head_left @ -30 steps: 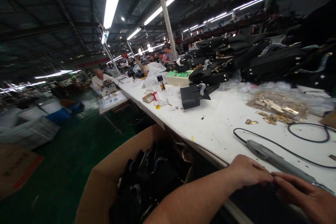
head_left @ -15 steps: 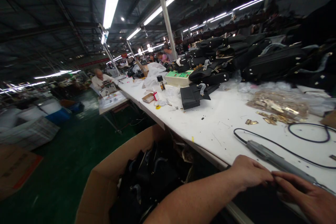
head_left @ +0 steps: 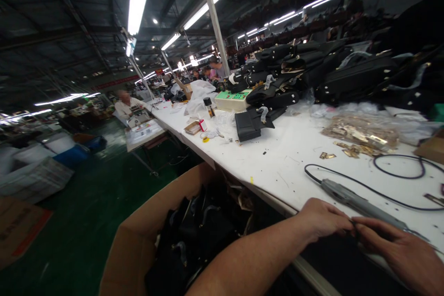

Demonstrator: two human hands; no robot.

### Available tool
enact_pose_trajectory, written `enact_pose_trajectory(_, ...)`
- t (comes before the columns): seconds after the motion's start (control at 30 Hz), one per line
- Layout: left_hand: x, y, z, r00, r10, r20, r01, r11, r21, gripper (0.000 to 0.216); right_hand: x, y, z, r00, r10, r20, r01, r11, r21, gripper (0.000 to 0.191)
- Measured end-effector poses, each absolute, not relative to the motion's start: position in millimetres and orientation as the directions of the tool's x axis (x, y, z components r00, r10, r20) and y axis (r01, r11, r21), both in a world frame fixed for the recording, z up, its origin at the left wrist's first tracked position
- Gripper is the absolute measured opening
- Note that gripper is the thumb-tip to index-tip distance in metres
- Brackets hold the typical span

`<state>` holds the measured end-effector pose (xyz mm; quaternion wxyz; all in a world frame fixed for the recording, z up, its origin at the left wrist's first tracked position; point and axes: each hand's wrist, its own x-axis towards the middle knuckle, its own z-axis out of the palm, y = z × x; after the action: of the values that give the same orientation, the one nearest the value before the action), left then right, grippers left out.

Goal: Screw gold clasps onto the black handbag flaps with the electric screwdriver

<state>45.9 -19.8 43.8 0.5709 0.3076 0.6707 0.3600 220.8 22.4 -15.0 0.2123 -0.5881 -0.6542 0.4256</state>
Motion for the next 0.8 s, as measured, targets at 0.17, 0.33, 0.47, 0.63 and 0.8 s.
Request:
enact_pose_trajectory(0.17, 45, -18, 47, -0.109, 0.875, -0.473, 0.076, 0.481, 0.873, 0.008, 204, 4, 21, -0.257, 0.954, -0.152, 0.433, -0.028, -0.901, 0.033)
enact_pose_trajectory(0.33, 40, -3, 27, -0.028, 0.901, -0.432, 0.07, 0.433, 0.899, 0.012, 199, 10, 18, -0.224, 0.958, -0.181, 0.278, -0.116, -0.954, 0.028)
enact_pose_trajectory(0.47, 39, -4, 24, -0.007, 0.906, -0.423, 0.07, 0.422, 0.904, 0.013, 200, 9, 14, -0.22, 0.961, -0.169, 0.239, -0.115, -0.964, 0.025)
enact_pose_trajectory(0.63, 39, -3, 23, -0.02, 0.908, -0.418, 0.09, 0.418, 0.904, 0.011, 200, 12, 13, -0.222, 0.96, -0.168, 0.245, -0.112, -0.963, 0.021)
enact_pose_trajectory(0.8, 38, -3, 23, 0.005, 0.913, -0.407, 0.1, 0.405, 0.909, 0.011, 203, 16, 16, -0.259, 0.941, -0.216, 0.173, -0.175, -0.969, 0.037)
